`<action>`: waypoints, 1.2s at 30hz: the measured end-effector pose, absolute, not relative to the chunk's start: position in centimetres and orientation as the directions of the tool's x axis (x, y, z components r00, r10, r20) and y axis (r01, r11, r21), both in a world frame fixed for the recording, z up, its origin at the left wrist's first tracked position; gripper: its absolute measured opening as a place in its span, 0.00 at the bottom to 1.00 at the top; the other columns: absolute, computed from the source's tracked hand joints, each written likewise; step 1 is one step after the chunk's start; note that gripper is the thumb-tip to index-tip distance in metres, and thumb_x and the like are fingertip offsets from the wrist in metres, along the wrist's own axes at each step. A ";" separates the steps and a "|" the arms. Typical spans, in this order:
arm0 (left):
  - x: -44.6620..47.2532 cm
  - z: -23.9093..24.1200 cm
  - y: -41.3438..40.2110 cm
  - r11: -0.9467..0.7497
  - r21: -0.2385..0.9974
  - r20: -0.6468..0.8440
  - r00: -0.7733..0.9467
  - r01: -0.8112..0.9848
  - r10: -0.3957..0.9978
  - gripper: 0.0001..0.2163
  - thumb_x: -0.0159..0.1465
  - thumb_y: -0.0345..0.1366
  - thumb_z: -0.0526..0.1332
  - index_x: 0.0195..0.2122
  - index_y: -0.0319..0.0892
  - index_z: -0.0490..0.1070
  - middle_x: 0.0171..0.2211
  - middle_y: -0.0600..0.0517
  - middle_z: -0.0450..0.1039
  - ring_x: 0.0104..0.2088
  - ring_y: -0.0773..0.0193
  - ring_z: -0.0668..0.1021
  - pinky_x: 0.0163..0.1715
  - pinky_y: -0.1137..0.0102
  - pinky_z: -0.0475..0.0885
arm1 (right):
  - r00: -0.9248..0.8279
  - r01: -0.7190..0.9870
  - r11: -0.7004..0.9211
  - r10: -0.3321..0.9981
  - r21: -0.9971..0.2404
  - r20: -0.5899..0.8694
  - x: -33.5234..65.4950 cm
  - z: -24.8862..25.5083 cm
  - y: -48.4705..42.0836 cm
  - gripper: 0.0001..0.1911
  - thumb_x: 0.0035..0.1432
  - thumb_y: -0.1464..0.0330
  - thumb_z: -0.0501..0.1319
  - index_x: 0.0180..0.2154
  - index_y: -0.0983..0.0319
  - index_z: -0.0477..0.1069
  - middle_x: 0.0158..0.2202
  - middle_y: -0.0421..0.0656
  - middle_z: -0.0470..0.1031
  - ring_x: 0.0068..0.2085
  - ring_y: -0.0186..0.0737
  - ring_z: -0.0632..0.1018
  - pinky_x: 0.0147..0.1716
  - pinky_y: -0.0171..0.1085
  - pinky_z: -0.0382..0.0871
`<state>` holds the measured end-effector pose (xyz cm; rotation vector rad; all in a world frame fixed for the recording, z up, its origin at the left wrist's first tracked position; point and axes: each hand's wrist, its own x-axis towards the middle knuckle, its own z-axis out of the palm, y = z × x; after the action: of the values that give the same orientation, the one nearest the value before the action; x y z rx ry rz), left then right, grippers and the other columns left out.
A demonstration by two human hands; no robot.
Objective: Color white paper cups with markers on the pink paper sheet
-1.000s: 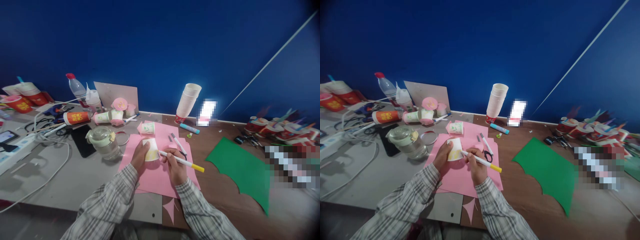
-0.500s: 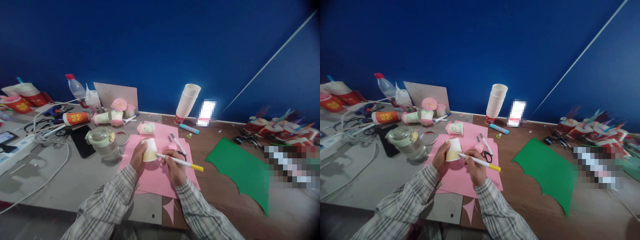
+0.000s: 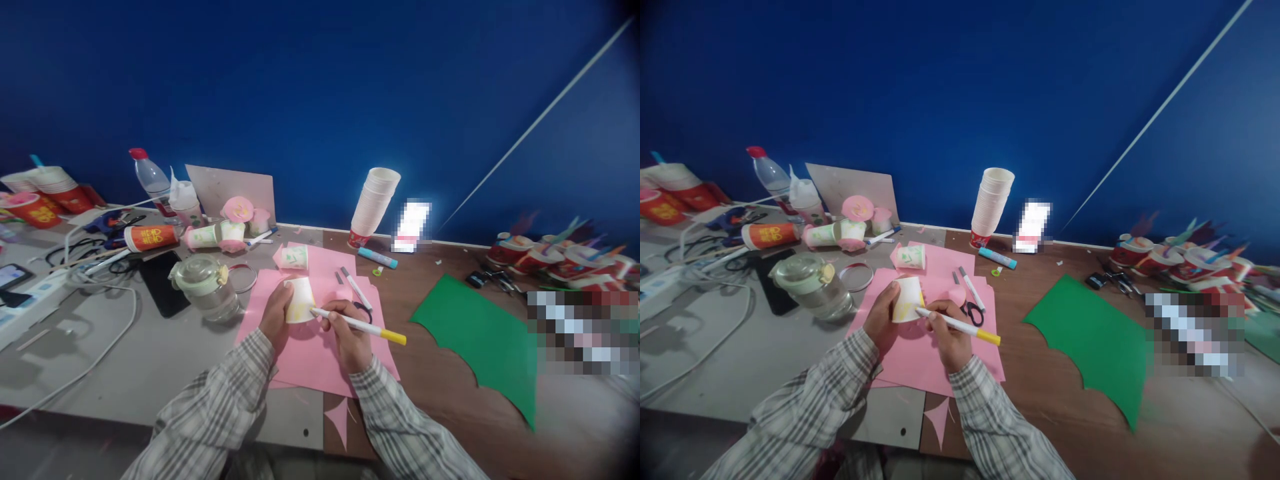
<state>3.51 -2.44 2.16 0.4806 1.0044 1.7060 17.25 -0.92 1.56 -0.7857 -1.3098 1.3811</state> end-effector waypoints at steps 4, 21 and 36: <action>3.6 2.3 -2.5 -0.083 0.838 -0.146 -0.368 -0.539 0.918 0.19 0.51 0.44 0.60 0.41 0.37 0.68 0.27 0.44 0.73 0.26 0.54 0.75 0.21 0.63 0.70 | -0.251 -0.213 0.131 0.950 -0.968 0.184 17.2 1.8 -1.0 0.06 0.49 0.67 0.58 0.28 0.62 0.72 0.17 0.37 0.70 0.19 0.34 0.70 0.17 0.31 0.63; 3.4 1.9 -2.4 -0.097 0.828 -0.142 -0.373 -0.553 0.917 0.17 0.53 0.40 0.60 0.42 0.39 0.69 0.29 0.46 0.72 0.26 0.57 0.74 0.23 0.64 0.70 | -0.270 -0.151 0.144 0.946 -0.978 0.181 17.1 3.1 -1.4 0.06 0.47 0.67 0.58 0.26 0.61 0.72 0.15 0.36 0.69 0.16 0.32 0.67 0.14 0.29 0.62; 3.5 2.2 -2.4 -0.092 0.818 -0.142 -0.354 -0.567 0.924 0.17 0.52 0.42 0.60 0.41 0.40 0.68 0.29 0.45 0.72 0.26 0.55 0.75 0.23 0.62 0.71 | -0.256 -0.221 0.129 0.949 -0.967 0.185 17.0 1.8 -0.9 0.07 0.50 0.65 0.58 0.29 0.61 0.71 0.17 0.36 0.69 0.17 0.33 0.68 0.15 0.30 0.63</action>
<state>3.48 -2.43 2.24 0.5082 1.0038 1.6918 17.01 -0.90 1.81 -0.7965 -1.3213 1.3736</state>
